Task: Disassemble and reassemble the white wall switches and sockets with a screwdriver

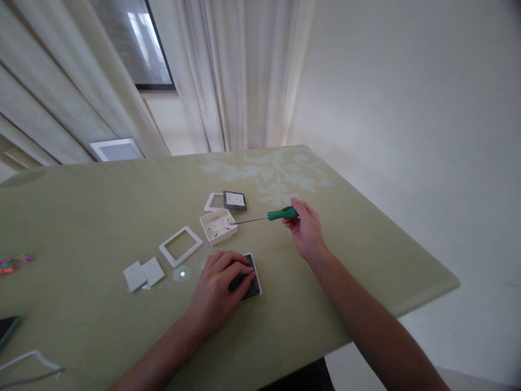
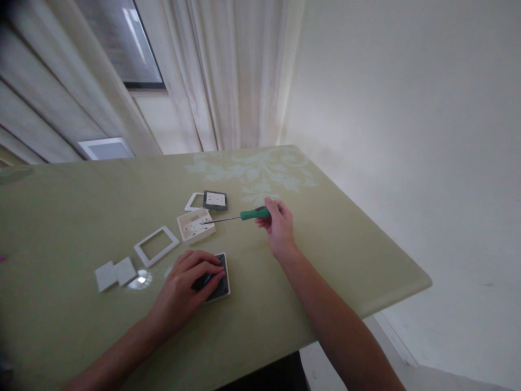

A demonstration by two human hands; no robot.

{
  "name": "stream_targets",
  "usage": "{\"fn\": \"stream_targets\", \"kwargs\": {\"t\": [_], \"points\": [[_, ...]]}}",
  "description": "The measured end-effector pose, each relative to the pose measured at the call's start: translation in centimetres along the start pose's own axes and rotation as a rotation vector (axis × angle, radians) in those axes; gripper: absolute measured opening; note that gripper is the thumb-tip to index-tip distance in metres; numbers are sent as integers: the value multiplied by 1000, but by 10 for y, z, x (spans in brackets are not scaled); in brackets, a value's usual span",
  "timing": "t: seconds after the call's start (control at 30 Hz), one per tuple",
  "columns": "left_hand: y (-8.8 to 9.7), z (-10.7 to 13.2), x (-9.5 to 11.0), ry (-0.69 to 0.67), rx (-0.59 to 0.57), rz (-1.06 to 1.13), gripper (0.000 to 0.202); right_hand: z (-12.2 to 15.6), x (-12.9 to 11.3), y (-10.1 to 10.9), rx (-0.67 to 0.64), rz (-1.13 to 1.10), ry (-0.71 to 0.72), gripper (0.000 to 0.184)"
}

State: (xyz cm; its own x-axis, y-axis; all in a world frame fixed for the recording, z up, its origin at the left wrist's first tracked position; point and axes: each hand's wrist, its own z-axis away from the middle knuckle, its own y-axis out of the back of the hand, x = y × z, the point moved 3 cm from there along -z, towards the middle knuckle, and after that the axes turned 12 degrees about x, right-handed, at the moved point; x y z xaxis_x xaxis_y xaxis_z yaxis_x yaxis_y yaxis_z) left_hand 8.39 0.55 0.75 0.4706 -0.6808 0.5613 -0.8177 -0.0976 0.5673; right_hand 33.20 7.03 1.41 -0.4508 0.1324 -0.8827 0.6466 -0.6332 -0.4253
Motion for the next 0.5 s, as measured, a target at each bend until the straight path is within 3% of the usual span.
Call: {"fn": "stream_targets", "kwargs": {"t": [0.5], "points": [[0,0,1,-46,30,-4,11,-1,-1,1,-3,-1,7,56]]}}
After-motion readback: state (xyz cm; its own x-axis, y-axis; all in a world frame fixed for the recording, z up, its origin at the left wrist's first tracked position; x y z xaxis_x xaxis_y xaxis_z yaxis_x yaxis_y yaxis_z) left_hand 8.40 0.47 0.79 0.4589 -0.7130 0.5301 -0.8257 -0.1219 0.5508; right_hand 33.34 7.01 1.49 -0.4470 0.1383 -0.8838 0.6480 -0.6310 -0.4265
